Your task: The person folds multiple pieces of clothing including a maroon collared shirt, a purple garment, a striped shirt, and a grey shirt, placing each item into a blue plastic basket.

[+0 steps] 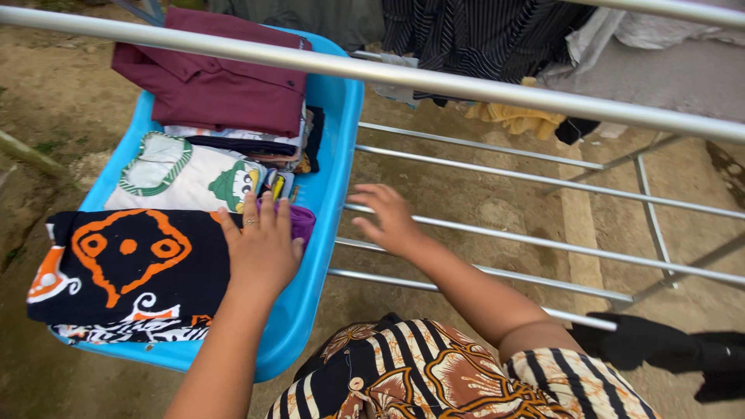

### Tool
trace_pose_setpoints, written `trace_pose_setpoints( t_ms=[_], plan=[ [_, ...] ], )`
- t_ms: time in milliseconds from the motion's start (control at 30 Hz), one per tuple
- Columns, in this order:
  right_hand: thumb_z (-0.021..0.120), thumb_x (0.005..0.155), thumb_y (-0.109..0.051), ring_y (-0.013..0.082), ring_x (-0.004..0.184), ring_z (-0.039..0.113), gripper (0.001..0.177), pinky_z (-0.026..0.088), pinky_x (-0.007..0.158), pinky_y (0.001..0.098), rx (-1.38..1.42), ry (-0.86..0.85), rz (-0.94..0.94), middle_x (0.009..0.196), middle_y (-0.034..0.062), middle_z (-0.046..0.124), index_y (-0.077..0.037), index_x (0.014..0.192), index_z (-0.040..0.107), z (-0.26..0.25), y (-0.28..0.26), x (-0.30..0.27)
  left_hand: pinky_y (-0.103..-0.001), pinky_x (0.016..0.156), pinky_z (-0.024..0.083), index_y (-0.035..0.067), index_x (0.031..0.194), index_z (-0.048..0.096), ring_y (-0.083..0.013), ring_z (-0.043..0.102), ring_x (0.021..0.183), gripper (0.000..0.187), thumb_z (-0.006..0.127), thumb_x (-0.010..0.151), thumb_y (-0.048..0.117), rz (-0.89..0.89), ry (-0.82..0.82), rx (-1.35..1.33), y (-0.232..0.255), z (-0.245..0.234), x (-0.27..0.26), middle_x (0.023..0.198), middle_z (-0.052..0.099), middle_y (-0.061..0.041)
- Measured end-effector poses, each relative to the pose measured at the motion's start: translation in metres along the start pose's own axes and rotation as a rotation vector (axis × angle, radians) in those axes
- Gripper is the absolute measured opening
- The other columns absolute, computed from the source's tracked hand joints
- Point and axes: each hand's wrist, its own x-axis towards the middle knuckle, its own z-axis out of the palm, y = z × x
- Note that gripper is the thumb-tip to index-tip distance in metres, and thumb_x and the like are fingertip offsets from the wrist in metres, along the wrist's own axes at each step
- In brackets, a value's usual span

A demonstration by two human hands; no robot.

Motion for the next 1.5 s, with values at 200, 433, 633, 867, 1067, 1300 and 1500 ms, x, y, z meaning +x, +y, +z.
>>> trace_pose_setpoints(
  t_ms=[200,433,633,867,1067,1300,1500],
  plan=[
    [0.077,0.086,-0.026,0.0355,0.132,0.052,0.041,0.042,0.11,0.0477,-0.042,0.113,0.287,0.141,0.0114,0.06,-0.015,0.125,0.068,-0.028,0.035,-0.081,-0.07,0.114,0.007,0.016,0.156,0.041,-0.0354,0.019,0.15,0.082,0.064,0.084,0.049,0.416,-0.087,-0.277,0.081,-0.045,-0.005,0.164,0.034,-0.013],
    [0.077,0.088,-0.024,0.0366,0.132,0.053,0.044,0.043,0.109,0.0462,-0.035,0.129,0.294,0.142,0.0131,0.059,-0.013,0.128,0.065,-0.057,0.081,-0.108,-0.066,0.119,0.008,0.016,0.151,0.042,-0.0366,0.02,0.151,0.078,0.069,0.086,0.049,0.473,-0.229,-0.434,0.161,-0.013,-0.013,0.159,0.035,-0.014],
    [0.078,0.087,-0.027,0.0369,0.132,0.054,0.046,0.042,0.111,0.0464,-0.22,0.116,0.269,0.137,0.0146,0.062,-0.013,0.129,0.065,-0.095,0.242,-0.066,-0.07,0.116,0.008,0.014,0.145,0.048,-0.0402,0.021,0.149,0.077,0.075,0.081,0.046,0.363,-0.17,-0.558,0.206,0.041,0.027,0.156,0.037,-0.017],
    [0.081,0.076,-0.028,0.0471,0.125,0.056,0.067,0.046,0.102,0.0534,0.315,0.271,0.763,0.133,0.0277,0.062,-0.017,0.138,0.057,-0.108,0.419,0.038,-0.07,0.117,0.011,0.011,0.14,0.055,-0.0418,0.027,0.148,0.069,0.077,0.08,0.04,0.318,0.031,-0.605,0.27,0.062,0.118,0.151,0.044,-0.019],
    [0.076,0.087,-0.028,0.0193,0.137,0.034,0.06,0.046,0.111,0.0407,0.713,0.689,0.579,0.16,-0.0077,0.019,-0.012,0.144,0.065,-0.151,0.464,0.142,-0.067,0.118,0.014,0.014,0.139,0.056,-0.0408,0.03,0.147,0.063,0.074,0.085,0.042,0.301,-0.066,-0.671,0.291,0.067,0.126,0.152,0.045,-0.017],
    [0.071,0.092,-0.008,0.0191,0.109,0.056,0.022,0.041,0.106,0.0338,0.774,0.738,0.283,0.108,0.0087,0.064,0.003,0.111,0.066,-0.171,0.413,0.141,-0.051,0.118,0.039,0.016,0.144,0.054,-0.0341,0.047,0.144,0.064,0.066,0.088,0.044,0.032,-0.12,-1.413,0.283,0.113,0.162,0.154,0.05,-0.011],
    [0.059,0.091,-0.018,0.0302,0.111,0.069,0.035,0.053,0.102,0.045,1.511,0.498,0.569,0.115,0.0187,0.074,0.007,0.116,0.063,-0.165,0.202,0.022,-0.055,0.11,0.038,0.019,0.16,0.021,-0.0328,0.041,0.145,0.091,0.057,0.088,0.061,-0.371,-0.35,-2.445,0.27,0.152,0.202,0.165,0.032,-0.01]
  ],
)
